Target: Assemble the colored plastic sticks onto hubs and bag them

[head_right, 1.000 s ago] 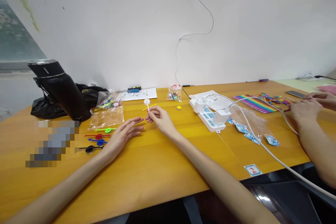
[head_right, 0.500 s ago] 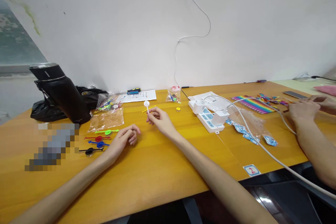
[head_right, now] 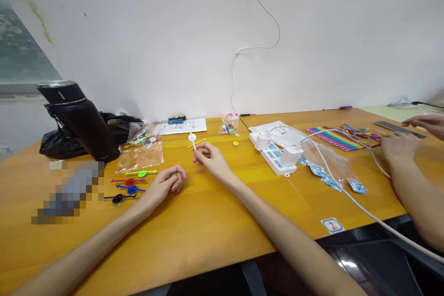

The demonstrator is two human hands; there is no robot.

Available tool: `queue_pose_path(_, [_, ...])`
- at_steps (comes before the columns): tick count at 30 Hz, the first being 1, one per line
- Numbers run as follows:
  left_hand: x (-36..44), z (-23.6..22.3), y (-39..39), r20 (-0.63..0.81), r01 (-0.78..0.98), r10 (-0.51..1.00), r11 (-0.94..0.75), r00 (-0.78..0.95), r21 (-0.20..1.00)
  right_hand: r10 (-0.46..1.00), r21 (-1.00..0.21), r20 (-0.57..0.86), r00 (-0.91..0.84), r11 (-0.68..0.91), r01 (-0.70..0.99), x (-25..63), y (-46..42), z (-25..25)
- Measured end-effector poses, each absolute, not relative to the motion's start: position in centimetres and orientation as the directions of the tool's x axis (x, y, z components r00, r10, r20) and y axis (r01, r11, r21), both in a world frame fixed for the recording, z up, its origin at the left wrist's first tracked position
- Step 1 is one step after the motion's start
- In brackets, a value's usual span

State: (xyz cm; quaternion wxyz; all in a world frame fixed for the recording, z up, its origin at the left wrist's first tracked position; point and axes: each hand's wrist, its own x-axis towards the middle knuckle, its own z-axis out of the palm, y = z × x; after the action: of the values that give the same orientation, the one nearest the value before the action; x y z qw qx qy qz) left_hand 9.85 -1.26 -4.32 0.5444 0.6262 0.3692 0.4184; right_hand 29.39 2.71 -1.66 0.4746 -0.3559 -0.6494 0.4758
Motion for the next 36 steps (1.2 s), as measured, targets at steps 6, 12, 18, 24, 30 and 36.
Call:
queue_pose_path(6, [9.8,-4.6,-1.3,0.121,0.027,0.914,-0.142,0.388,0.989,0.914,-0.958,0.267,-0.306,0.286,0.017,29.4,2.7,-1.7])
queue_pose_path(12, [9.7,-4.8,-1.2,0.135,0.036,0.907,-0.162,0.399,0.986,0.92,-0.971,0.232,-0.315,0.24,-0.013,29.4,2.8,-1.5])
queue_pose_path(18, [9.6,-4.8,-1.3,0.149,0.085,0.897,-0.202,0.415,0.976,0.932,-0.988,0.157,-0.328,0.144,-0.063,29.4,3.0,-1.6])
queue_pose_path(24, [9.6,-4.6,-1.5,0.153,0.096,0.892,-0.213,0.425,0.972,0.924,-0.995,0.095,-0.37,0.077,-0.064,29.4,3.1,-2.1])
queue_pose_path(30, [9.6,-4.6,-1.7,0.162,0.159,0.876,-0.259,0.453,0.953,0.906,-1.0,-0.002,-0.423,-0.012,-0.023,28.2,3.5,-3.0])
queue_pose_path(36, [9.9,-4.9,-1.9,0.172,0.203,0.872,-0.292,0.458,0.935,0.808,-0.996,-0.047,-0.587,0.009,0.093,24.3,3.5,-1.5])
